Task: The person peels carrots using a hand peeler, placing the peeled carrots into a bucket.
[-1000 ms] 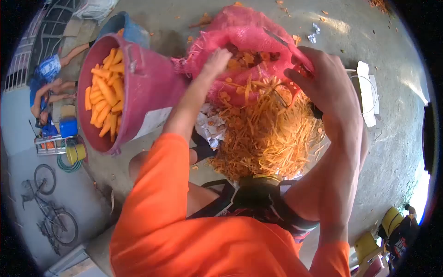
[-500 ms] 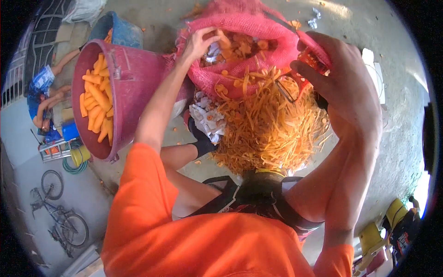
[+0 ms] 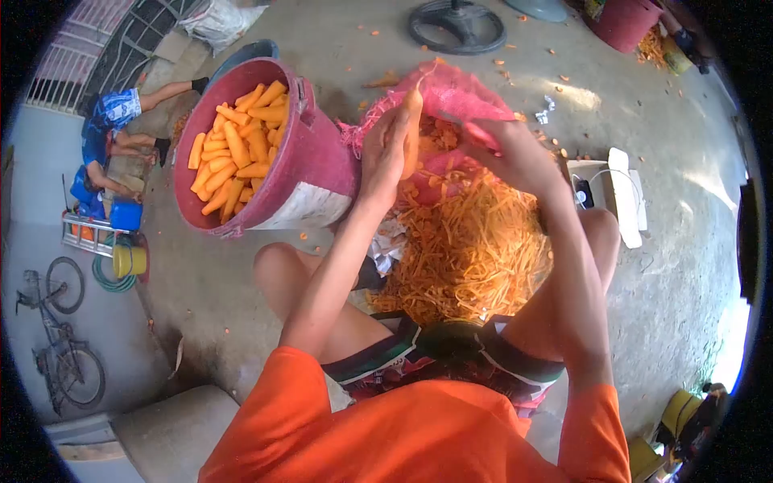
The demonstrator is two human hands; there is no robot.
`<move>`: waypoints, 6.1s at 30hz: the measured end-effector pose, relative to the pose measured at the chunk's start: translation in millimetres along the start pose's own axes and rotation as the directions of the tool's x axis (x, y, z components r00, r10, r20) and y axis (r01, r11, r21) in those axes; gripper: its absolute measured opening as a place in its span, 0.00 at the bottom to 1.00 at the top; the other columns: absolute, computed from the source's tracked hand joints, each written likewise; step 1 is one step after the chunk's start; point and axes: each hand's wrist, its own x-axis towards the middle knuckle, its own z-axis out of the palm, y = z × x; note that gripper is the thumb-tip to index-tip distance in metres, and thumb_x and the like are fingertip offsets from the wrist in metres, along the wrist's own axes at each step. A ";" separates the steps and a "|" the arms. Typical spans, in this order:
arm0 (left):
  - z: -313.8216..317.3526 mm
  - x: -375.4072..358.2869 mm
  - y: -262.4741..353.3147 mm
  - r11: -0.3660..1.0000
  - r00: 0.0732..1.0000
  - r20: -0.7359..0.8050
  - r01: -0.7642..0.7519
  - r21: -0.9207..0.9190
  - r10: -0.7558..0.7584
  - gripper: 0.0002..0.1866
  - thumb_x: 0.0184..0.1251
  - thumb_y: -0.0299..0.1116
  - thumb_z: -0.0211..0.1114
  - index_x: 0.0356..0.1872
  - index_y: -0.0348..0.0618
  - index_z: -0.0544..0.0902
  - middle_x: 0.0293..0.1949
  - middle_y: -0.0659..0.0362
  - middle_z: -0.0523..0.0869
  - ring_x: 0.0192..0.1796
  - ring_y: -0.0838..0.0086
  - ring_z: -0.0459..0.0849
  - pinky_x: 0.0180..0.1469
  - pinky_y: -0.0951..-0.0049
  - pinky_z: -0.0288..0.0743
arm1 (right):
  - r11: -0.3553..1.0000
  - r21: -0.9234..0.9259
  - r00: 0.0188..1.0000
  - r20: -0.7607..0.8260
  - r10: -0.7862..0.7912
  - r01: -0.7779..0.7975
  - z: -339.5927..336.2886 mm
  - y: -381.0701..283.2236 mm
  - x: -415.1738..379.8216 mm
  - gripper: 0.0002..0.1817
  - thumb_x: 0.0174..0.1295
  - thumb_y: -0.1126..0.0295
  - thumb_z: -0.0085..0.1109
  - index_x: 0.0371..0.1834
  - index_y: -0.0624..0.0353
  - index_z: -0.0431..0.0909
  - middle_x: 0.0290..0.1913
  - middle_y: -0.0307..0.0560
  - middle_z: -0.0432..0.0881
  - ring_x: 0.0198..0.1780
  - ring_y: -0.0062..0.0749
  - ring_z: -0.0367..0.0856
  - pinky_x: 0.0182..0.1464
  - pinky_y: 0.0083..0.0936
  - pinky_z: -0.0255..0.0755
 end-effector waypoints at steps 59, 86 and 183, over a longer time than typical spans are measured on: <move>-56.6 -28.8 -7.0 0.798 0.855 0.213 0.517 -0.309 -0.472 0.17 0.78 0.41 0.59 0.59 0.45 0.78 0.50 0.57 0.86 0.40 0.72 0.88 0.32 0.71 0.85 | 0.872 0.481 0.993 -0.028 0.114 -0.086 28.6 -9.1 28.4 0.15 0.56 0.76 0.73 0.46 0.59 0.83 0.33 0.43 0.88 0.43 0.29 0.87 0.48 0.30 0.81; -36.1 -29.2 4.9 0.778 0.883 0.220 0.470 -0.418 -0.415 0.18 0.77 0.43 0.60 0.59 0.43 0.79 0.44 0.57 0.86 0.39 0.73 0.87 0.36 0.74 0.84 | 0.899 0.407 0.976 0.067 -0.208 0.164 43.0 -56.5 23.7 0.16 0.52 0.76 0.75 0.44 0.61 0.84 0.44 0.51 0.89 0.48 0.36 0.87 0.54 0.34 0.79; -56.5 -34.8 -76.3 0.731 0.753 -0.146 0.544 -0.412 -0.642 0.14 0.72 0.42 0.66 0.54 0.52 0.80 0.46 0.64 0.84 0.39 0.79 0.82 0.37 0.69 0.79 | 0.906 0.420 0.966 -0.254 0.055 0.059 41.1 -8.5 24.5 0.08 0.59 0.79 0.67 0.41 0.60 0.84 0.37 0.36 0.86 0.40 0.21 0.83 0.42 0.21 0.77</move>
